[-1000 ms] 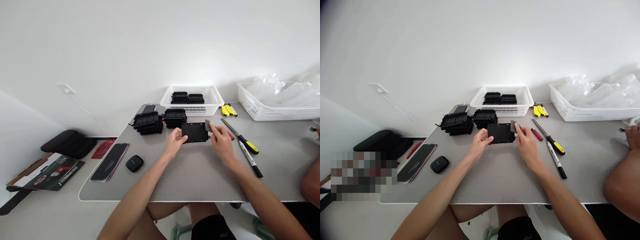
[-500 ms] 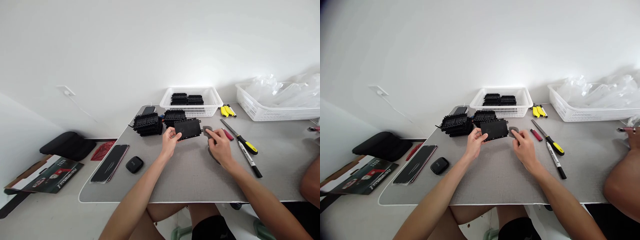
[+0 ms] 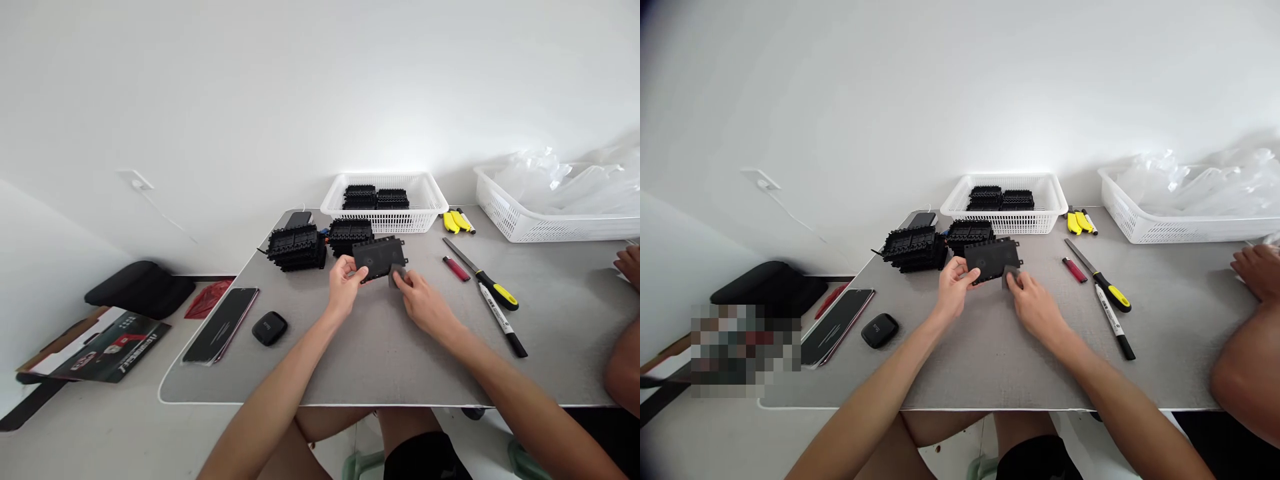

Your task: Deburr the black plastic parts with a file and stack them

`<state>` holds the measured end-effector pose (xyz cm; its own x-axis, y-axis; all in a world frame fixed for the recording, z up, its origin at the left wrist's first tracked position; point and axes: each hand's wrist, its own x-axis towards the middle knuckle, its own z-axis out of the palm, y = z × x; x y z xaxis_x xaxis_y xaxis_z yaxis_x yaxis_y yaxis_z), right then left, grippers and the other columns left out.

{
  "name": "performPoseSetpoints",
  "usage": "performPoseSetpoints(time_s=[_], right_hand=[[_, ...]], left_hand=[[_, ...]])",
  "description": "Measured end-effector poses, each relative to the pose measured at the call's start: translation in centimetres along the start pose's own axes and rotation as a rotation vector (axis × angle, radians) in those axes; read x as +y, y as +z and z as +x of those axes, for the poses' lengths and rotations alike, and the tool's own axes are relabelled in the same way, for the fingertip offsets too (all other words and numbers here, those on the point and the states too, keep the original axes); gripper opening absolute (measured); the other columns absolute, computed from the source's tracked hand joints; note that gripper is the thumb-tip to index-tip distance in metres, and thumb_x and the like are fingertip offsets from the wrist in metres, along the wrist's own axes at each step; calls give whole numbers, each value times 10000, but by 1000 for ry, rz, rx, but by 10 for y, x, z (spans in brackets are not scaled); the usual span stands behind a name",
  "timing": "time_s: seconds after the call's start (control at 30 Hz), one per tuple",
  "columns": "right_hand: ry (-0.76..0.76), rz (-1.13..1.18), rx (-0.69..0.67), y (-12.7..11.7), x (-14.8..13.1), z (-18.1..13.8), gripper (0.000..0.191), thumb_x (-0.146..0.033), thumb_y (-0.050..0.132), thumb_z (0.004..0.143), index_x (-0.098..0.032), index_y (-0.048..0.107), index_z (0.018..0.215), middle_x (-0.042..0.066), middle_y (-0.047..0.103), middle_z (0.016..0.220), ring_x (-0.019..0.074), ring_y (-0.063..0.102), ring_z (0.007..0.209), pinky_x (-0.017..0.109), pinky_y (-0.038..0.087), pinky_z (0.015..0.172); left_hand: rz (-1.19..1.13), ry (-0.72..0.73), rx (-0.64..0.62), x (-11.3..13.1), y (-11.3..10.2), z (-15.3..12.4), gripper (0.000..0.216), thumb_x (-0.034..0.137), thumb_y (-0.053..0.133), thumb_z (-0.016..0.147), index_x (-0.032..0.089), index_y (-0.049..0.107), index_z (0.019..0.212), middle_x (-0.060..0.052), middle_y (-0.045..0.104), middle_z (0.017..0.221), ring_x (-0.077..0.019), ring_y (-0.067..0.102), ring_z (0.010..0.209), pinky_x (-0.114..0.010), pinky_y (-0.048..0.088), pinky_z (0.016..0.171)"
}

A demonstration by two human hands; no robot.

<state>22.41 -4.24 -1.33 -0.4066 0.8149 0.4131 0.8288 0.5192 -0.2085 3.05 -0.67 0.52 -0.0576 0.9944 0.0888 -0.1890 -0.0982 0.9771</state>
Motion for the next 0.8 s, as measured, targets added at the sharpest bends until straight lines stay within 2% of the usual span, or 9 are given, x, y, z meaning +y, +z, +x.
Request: performPoseSetpoints(time_s=[0.07, 0.1, 0.2, 0.27, 0.33, 0.43, 0.6, 0.67, 0.8], right_hand=[[14, 92, 40, -4, -4, -2, 403, -89, 393, 889, -179, 651, 1185, 92, 554, 943, 173, 552, 756, 305, 503, 694], [33, 140, 125, -7, -4, -2, 389, -102, 396, 894, -183, 658, 1171, 86, 553, 944, 167, 554, 755, 301, 503, 697], [100, 207, 479, -16, 0, 2, 429, -126, 385, 916, -201, 590, 1285, 89, 534, 982, 176, 559, 838, 322, 508, 761], [116, 183, 579, -18, 3, 5, 478, -130, 376, 925, -223, 513, 1374, 93, 516, 997, 191, 551, 895, 343, 509, 791], [97, 147, 497, -15, 5, 8, 525, -121, 361, 926, -220, 436, 1436, 102, 509, 1010, 202, 547, 905, 351, 516, 778], [26, 69, 252, -6, 2, 8, 555, -89, 336, 912, -161, 391, 1460, 125, 516, 1027, 220, 545, 905, 367, 523, 766], [-54, 49, 6, -3, -11, 3, 471, -70, 371, 880, -157, 576, 1295, 108, 543, 984, 198, 561, 814, 345, 522, 735], [-30, 121, 72, -7, -12, 2, 423, -95, 389, 886, -184, 626, 1225, 94, 548, 977, 179, 566, 782, 322, 519, 713], [83, 204, 412, -14, -4, 5, 470, -134, 374, 920, -226, 529, 1353, 95, 528, 1025, 185, 569, 869, 330, 518, 759]], left_hand=[[-8, 9, 35, 2, -5, 4, 308, 312, 748, 664, 196, 486, 778, 7, 603, 752, -150, 613, 723, -296, 573, 628], [2, 14, 43, 3, -6, 5, 305, 306, 747, 662, 197, 487, 776, 12, 597, 739, -145, 609, 708, -297, 573, 628], [54, 2, 2, 1, -3, 2, 283, 296, 736, 671, 195, 494, 778, 23, 584, 708, -130, 598, 641, -301, 573, 620], [81, -17, -68, -2, 5, -3, 264, 301, 725, 680, 192, 511, 790, 20, 589, 709, -128, 599, 617, -307, 574, 613], [101, -4, -128, -5, 13, -9, 253, 311, 720, 688, 188, 525, 795, 16, 588, 705, -132, 602, 626, -302, 574, 610], [97, 14, -151, -9, 20, -14, 260, 327, 722, 692, 185, 528, 789, 12, 590, 714, -136, 604, 643, -297, 575, 607], [0, -21, -3, -7, 8, -4, 302, 319, 746, 662, 195, 510, 804, 19, 606, 732, -144, 616, 664, -330, 584, 645], [-1, -19, 38, -5, 2, 1, 298, 315, 744, 665, 197, 511, 810, 11, 622, 735, -155, 625, 684, -340, 585, 658], [26, -35, -10, -5, 5, -1, 294, 326, 749, 674, 195, 532, 823, 12, 620, 729, -150, 630, 660, -349, 588, 664]])
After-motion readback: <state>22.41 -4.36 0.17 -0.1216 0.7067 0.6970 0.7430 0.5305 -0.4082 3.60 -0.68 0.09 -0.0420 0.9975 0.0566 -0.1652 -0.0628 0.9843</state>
